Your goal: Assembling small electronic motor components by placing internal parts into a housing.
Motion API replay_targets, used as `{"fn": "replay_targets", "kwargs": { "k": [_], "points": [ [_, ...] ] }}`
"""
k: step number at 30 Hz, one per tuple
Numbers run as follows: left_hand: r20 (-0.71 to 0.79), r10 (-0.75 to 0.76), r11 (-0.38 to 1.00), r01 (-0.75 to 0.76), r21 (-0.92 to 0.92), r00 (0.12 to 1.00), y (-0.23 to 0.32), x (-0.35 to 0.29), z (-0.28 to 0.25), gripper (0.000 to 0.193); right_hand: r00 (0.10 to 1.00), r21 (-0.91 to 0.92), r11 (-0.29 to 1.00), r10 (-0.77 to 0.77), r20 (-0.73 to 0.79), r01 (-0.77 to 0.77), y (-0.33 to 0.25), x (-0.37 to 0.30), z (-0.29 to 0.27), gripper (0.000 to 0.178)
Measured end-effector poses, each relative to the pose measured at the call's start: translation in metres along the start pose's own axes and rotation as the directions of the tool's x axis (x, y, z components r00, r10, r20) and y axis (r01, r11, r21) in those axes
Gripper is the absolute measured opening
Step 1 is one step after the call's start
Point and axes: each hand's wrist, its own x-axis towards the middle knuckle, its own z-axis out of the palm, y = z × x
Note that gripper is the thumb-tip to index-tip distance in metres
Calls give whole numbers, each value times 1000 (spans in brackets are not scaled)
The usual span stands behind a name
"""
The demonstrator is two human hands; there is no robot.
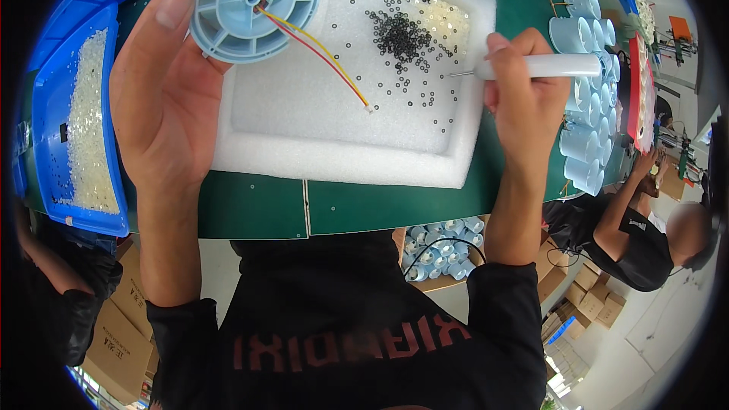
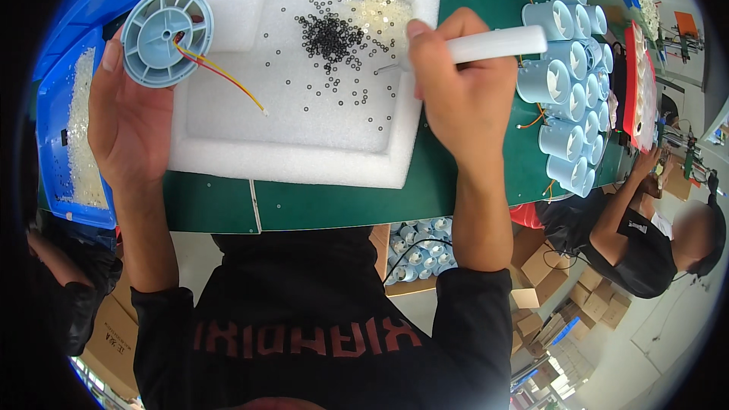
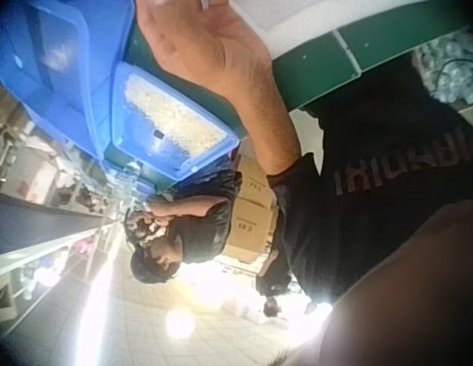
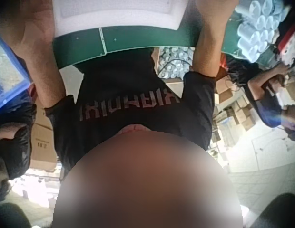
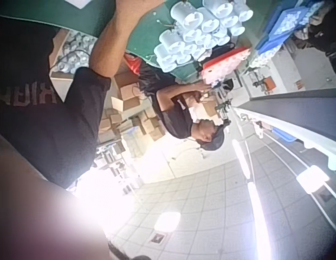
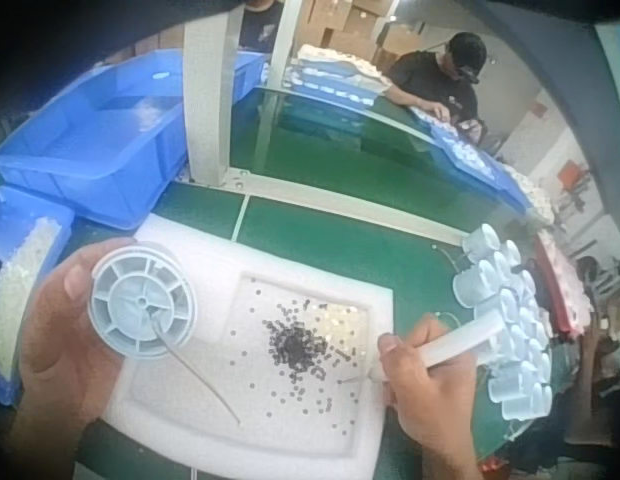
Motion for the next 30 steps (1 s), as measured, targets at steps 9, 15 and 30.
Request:
{"fn": "replay_targets", "kwargs": {
  "k": [9,15,30],
  "points": [
    [-29,-6,999,7,39,1000,1,-2,-2,49,960,436,856,265,94,-279,1,5,-8,24],
    [-14,-7,999,7,32,1000,1,-1,1,49,999,-12,999,-45,-1,45,2,-2,4,26],
    [13,4,998,-4,55,1000,2,0,-1,50,964,-294,918,-256,70,265,4,-4,9,32]
  ]
}}
